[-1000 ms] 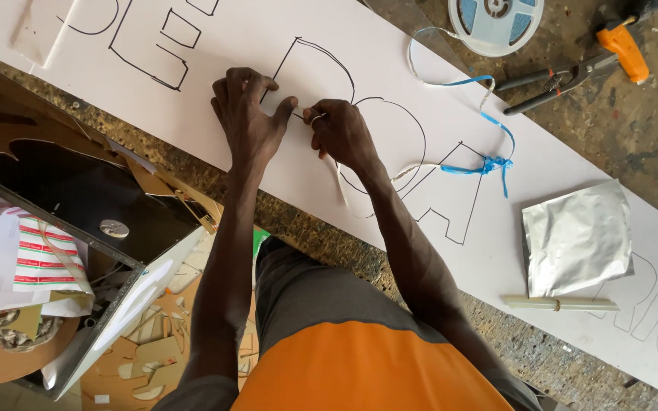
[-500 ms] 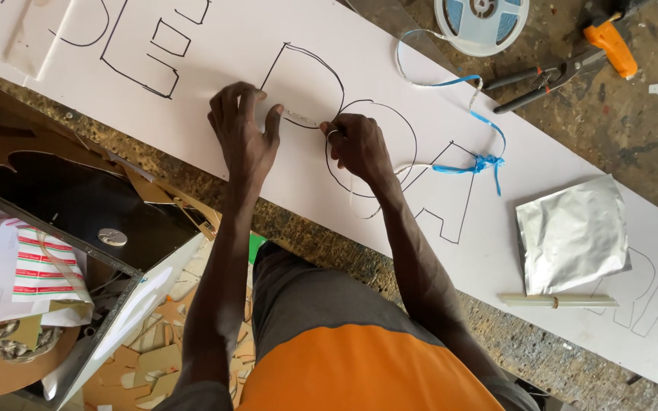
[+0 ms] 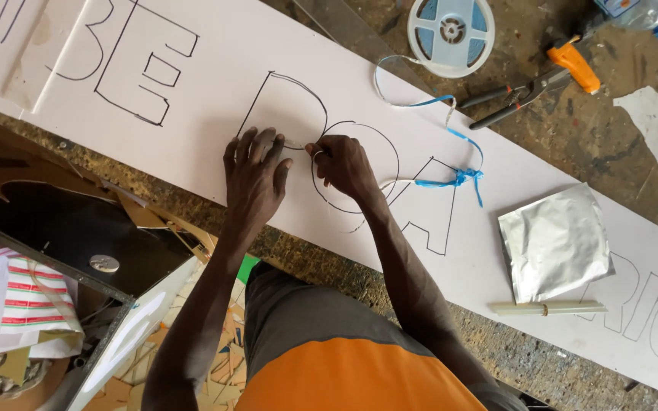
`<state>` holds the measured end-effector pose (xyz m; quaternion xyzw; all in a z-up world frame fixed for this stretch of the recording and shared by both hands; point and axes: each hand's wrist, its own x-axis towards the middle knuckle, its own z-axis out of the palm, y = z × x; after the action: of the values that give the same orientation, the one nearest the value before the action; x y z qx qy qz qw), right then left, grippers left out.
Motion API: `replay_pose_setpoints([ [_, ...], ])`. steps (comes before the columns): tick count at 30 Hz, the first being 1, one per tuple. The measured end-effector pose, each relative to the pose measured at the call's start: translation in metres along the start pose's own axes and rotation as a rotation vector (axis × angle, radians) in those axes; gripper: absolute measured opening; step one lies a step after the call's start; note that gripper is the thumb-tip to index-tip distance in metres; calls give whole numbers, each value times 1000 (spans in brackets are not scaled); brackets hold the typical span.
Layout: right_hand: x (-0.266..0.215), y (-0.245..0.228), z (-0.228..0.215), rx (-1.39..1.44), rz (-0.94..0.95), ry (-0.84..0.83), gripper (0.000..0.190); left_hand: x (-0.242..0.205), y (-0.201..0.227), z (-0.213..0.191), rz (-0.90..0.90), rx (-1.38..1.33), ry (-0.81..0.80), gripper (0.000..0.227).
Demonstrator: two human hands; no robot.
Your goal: The person retrieves a small bag of components from a drawer and places it on a workbench. They then use pliers to cut a length of LED strip and proceed to bend and fit the strip along the outlines of letters drawn on a large white board.
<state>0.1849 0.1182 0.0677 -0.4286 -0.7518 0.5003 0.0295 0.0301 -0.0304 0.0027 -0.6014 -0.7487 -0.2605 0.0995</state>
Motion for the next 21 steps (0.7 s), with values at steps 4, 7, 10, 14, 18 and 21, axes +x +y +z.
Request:
replay_pose_setpoints([
  [4,-3,3,-3,105,-5,-29,20,-2,-2,4,-4,21,-9,44],
  [7,-2,5,-3,109,-16,-37,18,2,2,-6,-23,-46,-18,47],
  [10,-1,7,-2,145,-2,-40,21,1,4,-7,-44,-16,-44,55],
  [14,-1,7,0,127,-7,-31,22,-3,-2,2,17,3,25,49],
  [18,1,9,-1,133,10,-27,22,0,2,-3,25,-4,24,52],
  [21,2,1,-7,149,23,-24,22,4,0,-3,30,0,25,59],
])
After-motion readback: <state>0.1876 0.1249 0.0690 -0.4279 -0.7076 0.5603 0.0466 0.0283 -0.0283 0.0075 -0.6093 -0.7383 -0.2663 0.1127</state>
